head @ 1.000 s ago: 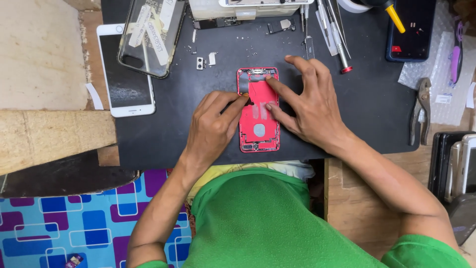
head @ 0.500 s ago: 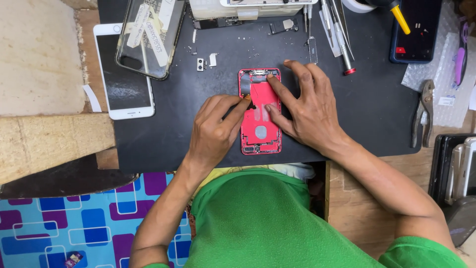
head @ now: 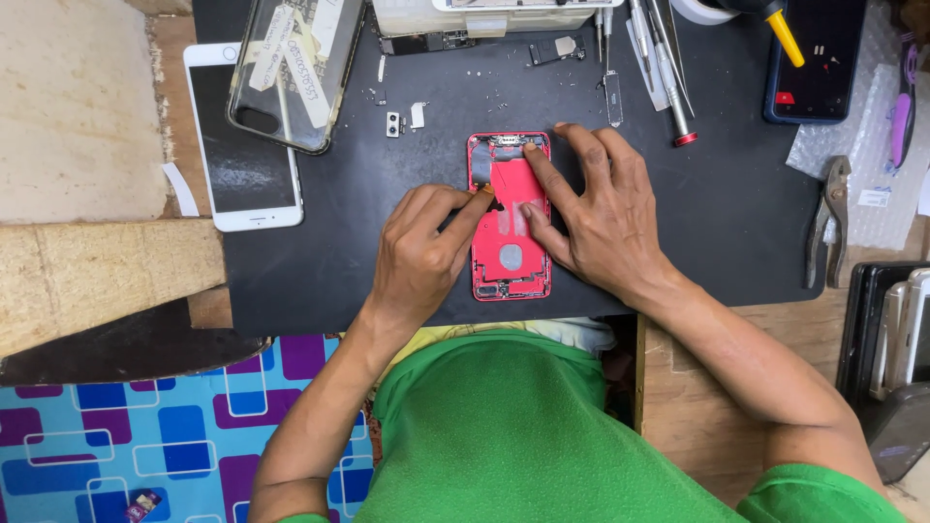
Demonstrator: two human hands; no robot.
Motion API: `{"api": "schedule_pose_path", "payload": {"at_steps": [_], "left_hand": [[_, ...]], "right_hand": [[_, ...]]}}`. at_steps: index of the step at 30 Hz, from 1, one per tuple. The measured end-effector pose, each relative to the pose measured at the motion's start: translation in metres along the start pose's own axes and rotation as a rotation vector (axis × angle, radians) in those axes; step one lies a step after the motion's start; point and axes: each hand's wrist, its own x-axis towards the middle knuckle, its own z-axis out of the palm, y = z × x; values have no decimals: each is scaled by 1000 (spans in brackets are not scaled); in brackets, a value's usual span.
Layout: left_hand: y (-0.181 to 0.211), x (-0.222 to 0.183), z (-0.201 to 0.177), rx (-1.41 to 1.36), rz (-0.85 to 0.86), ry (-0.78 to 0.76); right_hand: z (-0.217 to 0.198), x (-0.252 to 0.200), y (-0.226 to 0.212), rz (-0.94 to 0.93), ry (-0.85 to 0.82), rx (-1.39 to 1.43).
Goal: Connecting internal ribbon cables and components within a mobile phone frame using precision tools.
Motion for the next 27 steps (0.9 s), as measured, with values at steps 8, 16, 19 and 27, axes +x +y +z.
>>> {"api": "schedule_pose_path", "payload": {"at_steps": [8,16,19,27], "left_hand": [[1,1,-1,-8,-12,-8],[1,-1,0,0,-22,-25],[3,-1,-3,2,-24,-42],[16,37,-39,-35,-115,-288]], "right_hand": [[1,-2,-1,0,-23,-7],[3,-4,-1,12,-49,-5],[3,-5,-1,12,-59,-10],[5,-5,1,16,-60,34]]}}
